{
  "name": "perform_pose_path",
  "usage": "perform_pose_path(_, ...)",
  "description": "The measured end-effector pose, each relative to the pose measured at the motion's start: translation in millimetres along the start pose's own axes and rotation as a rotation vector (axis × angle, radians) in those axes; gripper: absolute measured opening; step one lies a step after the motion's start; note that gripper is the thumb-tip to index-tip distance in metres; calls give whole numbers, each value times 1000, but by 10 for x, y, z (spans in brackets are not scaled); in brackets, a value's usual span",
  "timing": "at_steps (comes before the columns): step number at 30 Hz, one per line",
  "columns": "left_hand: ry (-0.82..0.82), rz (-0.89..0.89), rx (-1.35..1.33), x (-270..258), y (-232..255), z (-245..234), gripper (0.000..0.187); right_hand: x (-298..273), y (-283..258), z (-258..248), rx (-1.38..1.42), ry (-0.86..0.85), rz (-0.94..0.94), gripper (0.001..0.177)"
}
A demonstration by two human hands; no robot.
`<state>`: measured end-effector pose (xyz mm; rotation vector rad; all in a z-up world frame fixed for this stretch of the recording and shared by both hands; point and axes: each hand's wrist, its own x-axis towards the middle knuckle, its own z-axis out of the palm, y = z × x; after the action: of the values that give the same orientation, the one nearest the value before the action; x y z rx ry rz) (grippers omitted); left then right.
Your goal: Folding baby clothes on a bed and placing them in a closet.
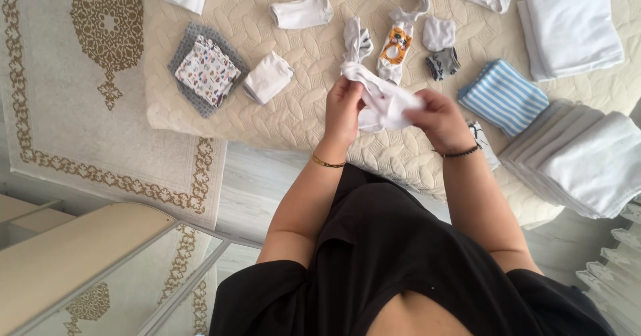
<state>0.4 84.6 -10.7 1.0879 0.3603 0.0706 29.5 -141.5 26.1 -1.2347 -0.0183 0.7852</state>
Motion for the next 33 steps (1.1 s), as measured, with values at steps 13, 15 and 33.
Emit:
perform_pose_path(13, -193, -356, -271, -642, -134, 53, 32, -532, 167, -22, 206, 266, -285, 11)
perform_pose_path(15, -239, -336, -111, -677, -355, -10, 32, -583, 170, -22, 158, 267, -278, 10)
perform_pose_path(33, 34, -449, 63, -146, -986, 113, 23, -1033, 263, 180, -37, 391, -344, 13)
